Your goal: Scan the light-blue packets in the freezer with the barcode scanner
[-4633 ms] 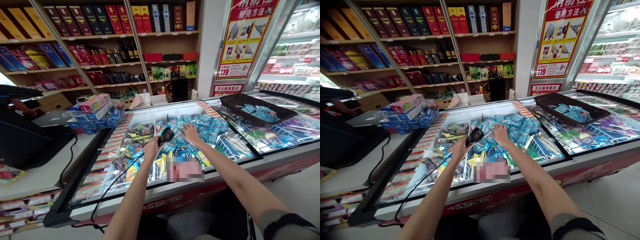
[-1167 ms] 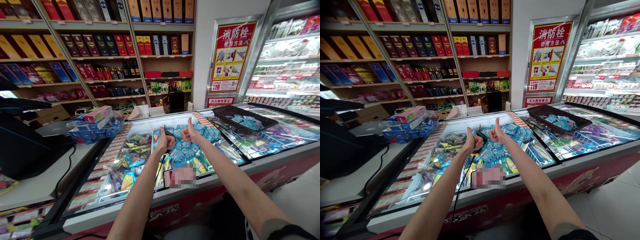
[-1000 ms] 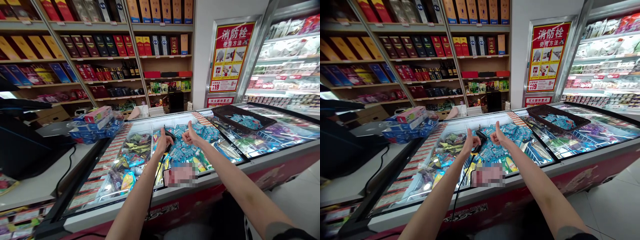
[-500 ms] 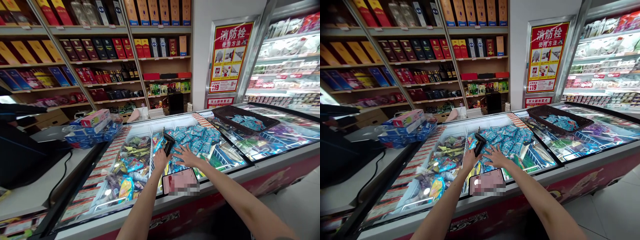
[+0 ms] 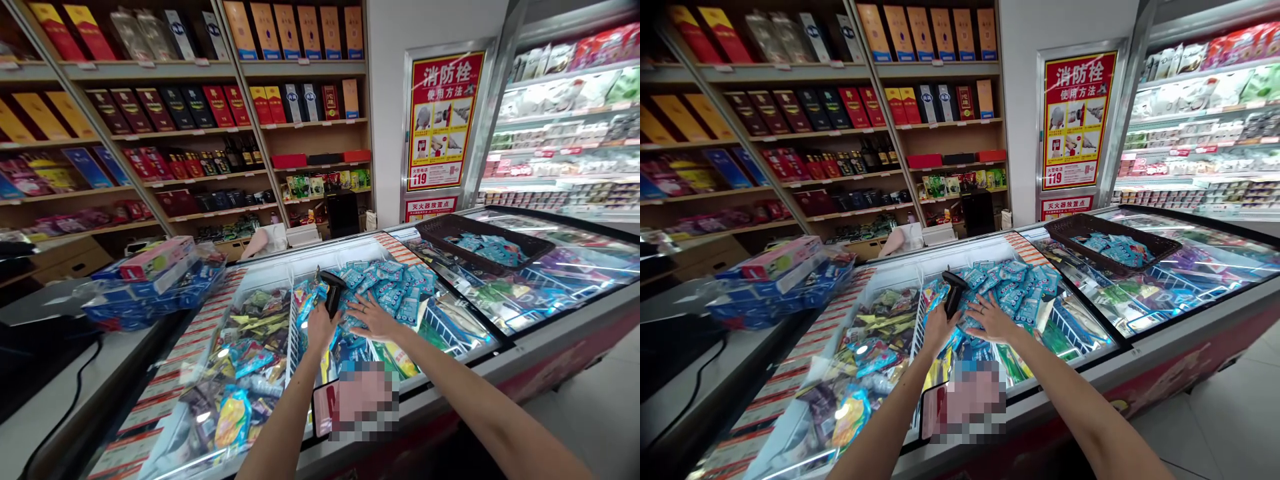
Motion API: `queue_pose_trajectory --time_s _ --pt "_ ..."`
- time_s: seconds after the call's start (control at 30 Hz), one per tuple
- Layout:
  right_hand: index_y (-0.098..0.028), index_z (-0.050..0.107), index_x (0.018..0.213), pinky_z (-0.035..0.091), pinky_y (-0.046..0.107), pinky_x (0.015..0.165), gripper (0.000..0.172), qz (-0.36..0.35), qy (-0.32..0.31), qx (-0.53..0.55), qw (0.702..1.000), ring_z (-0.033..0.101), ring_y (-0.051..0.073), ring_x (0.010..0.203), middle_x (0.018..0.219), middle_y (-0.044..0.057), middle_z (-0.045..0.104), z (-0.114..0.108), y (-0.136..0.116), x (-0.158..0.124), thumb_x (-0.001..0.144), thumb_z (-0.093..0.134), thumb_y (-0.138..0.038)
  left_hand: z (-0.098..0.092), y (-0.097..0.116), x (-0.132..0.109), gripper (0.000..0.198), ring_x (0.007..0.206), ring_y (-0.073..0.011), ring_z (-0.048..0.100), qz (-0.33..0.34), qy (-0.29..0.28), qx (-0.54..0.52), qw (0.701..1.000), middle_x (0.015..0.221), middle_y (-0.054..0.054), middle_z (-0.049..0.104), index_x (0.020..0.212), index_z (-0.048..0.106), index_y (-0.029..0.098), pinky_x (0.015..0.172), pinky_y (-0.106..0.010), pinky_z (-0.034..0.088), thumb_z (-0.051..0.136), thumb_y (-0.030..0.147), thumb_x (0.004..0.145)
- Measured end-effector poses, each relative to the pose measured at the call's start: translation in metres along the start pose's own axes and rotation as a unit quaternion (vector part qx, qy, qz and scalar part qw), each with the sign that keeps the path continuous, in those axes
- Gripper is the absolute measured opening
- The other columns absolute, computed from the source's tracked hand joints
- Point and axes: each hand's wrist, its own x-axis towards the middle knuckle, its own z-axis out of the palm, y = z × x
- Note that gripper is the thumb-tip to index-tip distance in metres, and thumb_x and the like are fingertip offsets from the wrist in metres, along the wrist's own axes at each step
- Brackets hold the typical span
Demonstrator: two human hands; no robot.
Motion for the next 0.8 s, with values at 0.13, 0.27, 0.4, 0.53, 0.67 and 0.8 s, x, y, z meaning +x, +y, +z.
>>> queue_pose_trajectory --time_s 0.13,0.27,0.4,0.53,0.67,0.8 --pt "-0.021 0.047 0.127 0.037 0.044 0.102 0.048 0.175 0.148 0.179 0.957 0.05 0.022 0.118 0.12 0.009 0.059 -0.001 -0.027 0.014 0.09 0.037 -0.049 -0.015 0.021 -0.015 0.053 0.105 -0.0272 0.051 0.023 0.068 -0.053 0.996 0.109 -0.014 0.056 0.121 0.042 0.01 0.09 -0.039 0.04 0.045 0.047 0.084" --pt "-0.021 0.048 0.119 0.05 0.034 0.086 0.05 0.277 0.196 0.406 0.848 0.059 0.021 0.104 0.113 0.008 0.063 -0.012 -0.057 0.033 0.083 0.044 -0.055 -0.04 0.069 -0.04 0.046 0.107 -0.0282 0.049 0.11 0.081 -0.106 0.985 0.11 -0.015 0.054 0.122 0.043 0.011 0.093 -0.045 0.039 0.047 0.033 0.082" --pt "-0.022 0.051 0.11 0.054 0.033 0.075 0.044 0.283 0.21 0.562 0.748 0.065 0.02 0.089 0.108 0.007 0.065 -0.051 -0.053 0.026 0.076 0.056 -0.049 -0.068 0.083 -0.061 0.063 0.118 -0.0266 0.044 0.211 0.009 -0.198 0.957 0.126 -0.014 0.046 0.134 0.035 0.019 0.097 -0.042 0.04 0.054 0.04 0.078" --pt "-0.019 0.055 0.103 0.046 0.024 0.043 0.041 0.313 0.073 0.617 0.718 0.057 0.011 0.049 0.094 0.008 0.069 -0.091 -0.019 0.004 0.069 0.062 -0.04 -0.072 0.036 -0.068 0.038 0.094 -0.0182 0.057 0.164 -0.067 -0.215 0.96 0.106 -0.007 0.058 0.117 0.055 0.025 0.084 -0.033 0.047 0.041 0.042 0.087" --pt "-0.018 0.057 0.089 0.04 0.024 0.036 0.034 0.327 0.011 0.517 0.791 0.051 0.01 0.039 0.082 0.006 0.07 -0.095 0.004 -0.005 0.069 0.063 -0.045 -0.05 -0.012 -0.065 0.039 0.085 -0.0179 0.058 0.081 -0.081 -0.161 0.98 0.096 -0.006 0.06 0.108 0.059 0.023 0.076 -0.031 0.047 0.045 0.051 0.083" --pt "-0.019 0.057 0.086 0.039 0.025 0.036 0.034 0.311 0.008 0.401 0.862 0.053 0.015 0.038 0.05 -0.002 0.06 -0.072 0.004 0.004 0.068 0.065 -0.047 -0.029 -0.013 -0.054 0.048 0.094 -0.0219 0.056 0.084 -0.059 -0.125 0.987 0.099 -0.008 0.059 0.109 0.058 0.021 0.082 -0.034 0.044 0.05 0.057 0.078"
